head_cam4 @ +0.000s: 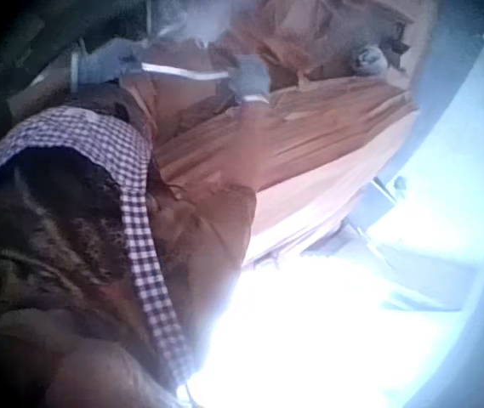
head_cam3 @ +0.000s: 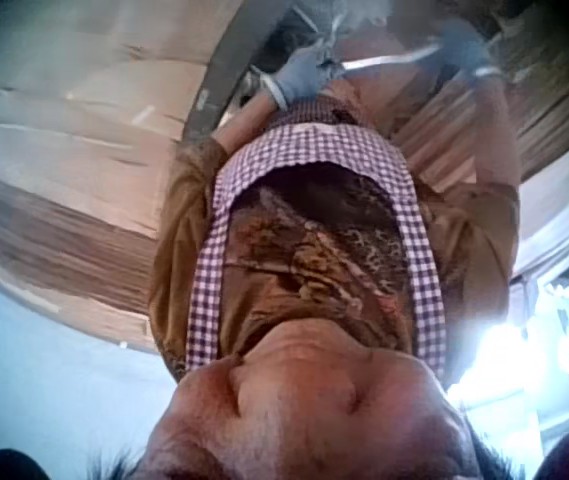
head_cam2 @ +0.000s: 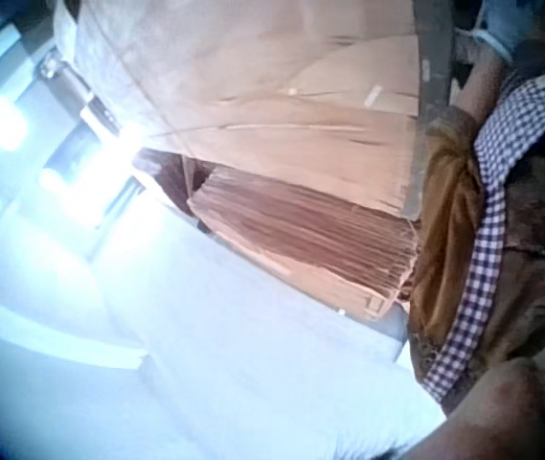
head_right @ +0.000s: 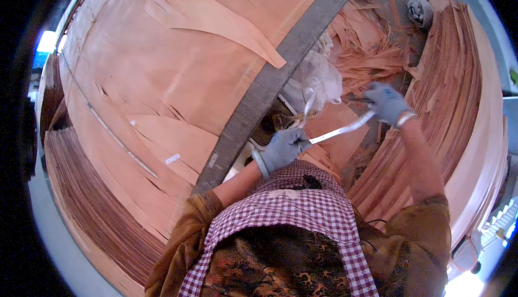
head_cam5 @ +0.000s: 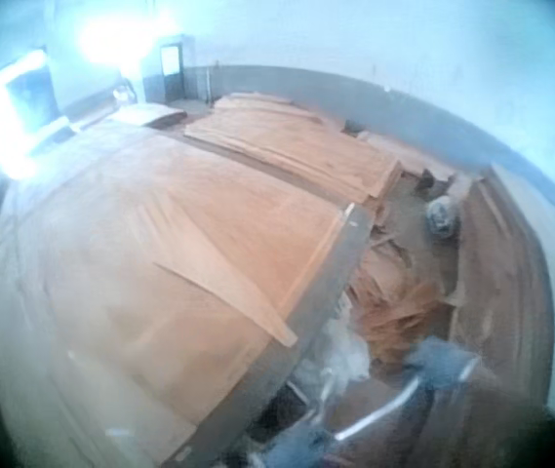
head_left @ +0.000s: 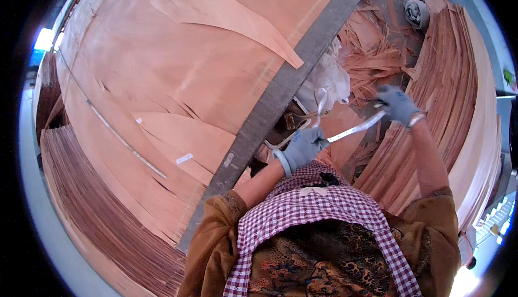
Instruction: The person measures a large sheet of wood veneer using a ruler and cuts it along a straight edge with a utility knife.
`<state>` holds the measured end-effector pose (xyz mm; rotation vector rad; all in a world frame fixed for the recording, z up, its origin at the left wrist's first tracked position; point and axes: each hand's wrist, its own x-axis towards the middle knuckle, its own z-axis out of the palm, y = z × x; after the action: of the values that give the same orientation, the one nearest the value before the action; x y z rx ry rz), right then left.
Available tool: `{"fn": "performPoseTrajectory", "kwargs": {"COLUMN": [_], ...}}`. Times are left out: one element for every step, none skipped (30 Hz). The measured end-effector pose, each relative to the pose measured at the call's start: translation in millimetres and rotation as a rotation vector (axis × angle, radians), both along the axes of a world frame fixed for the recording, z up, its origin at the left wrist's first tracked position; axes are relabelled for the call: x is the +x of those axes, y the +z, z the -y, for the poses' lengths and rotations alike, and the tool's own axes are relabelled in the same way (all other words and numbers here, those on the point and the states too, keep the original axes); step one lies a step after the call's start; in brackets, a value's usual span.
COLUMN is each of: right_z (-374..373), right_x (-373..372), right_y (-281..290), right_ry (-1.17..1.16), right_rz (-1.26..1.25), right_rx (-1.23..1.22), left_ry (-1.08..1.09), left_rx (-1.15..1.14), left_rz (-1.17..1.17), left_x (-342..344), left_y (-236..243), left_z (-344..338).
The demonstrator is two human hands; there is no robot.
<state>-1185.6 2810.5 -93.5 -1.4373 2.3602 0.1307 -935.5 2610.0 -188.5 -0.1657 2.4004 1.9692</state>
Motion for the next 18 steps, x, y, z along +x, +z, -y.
{"fn": "performPoseTrajectory", "kwargs": {"right_z": [30.3,55.6,70.0,77.7,82.9,86.4,92.9,102.6,111.5,116.2,115.4,112.1,105.5,92.7,97.4,100.0,101.6,98.0], "right_x": [16.4,33.7,42.0,47.0,52.3,56.6,61.3,67.9,73.5,77.9,78.8,74.5,71.0,67.3,66.9,62.3,58.4,54.3], "right_y": [-9.9,-17.4,-34.5,-57.9,-81.9,-104.3,-117.4,-120.0,-116.8,-117.2,-123.2,-132.7,-142.3,-155.5,-147.5,-137.7,-128.5,-122.1], "right_ry": [-0.087,-0.191,-0.198,-0.217,-0.148,-0.078,0.001,-0.037,-0.071,-0.106,-0.086,-0.068,-0.054,-0.018,-0.106,-0.201,-0.308,-0.387], "right_rz": [0.227,0.448,0.575,0.699,0.565,0.428,0.293,0.289,0.282,0.273,0.290,0.301,0.312,0.290,0.462,0.633,0.799,0.873], "right_rx": [-0.055,-0.099,-0.041,0.018,0.031,0.042,0.048,0.101,0.159,0.218,0.248,0.277,0.306,0.196,0.189,0.185,0.185,0.169], "left_ry": [-0.015,-0.148,-0.191,-0.243,-0.289,-0.247,-0.186,-0.117,-0.046,0.057,0.152,0.202,0.249,0.293,0.349,0.401,0.444,0.349], "left_rx": [-0.044,-0.077,-0.035,0.009,0.054,0.062,-0.025,-0.109,-0.190,-0.251,-0.312,-0.286,-0.258,-0.226,-0.316,-0.406,-0.492,-0.482], "left_rz": [-0.067,0.064,-0.009,-0.084,-0.153,-0.160,-0.100,-0.032,0.037,0.079,0.115,0.252,0.387,0.519,0.513,0.507,0.499,0.594], "left_x": [2.8,1.9,3.8,6.0,10.6,15.0,22.2,33.2,44.9,55.5,64.1,67.8,70.6,71.8,77.9,83.1,84.3,83.1], "left_y": [-7.0,-4.3,-3.2,-4.1,-4.1,-3.6,-9.2,-21.5,-35.3,-51.5,-68.3,-80.6,-93.0,-104.9,-118.0,-131.1,-141.5,-142.8], "left_z": [-5.7,-10.6,-13.6,-16.3,-17.5,-15.3,-8.3,0.9,7.3,11.9,15.6,20.3,23.7,25.3,25.0,23.5,22.2,26.9]}}
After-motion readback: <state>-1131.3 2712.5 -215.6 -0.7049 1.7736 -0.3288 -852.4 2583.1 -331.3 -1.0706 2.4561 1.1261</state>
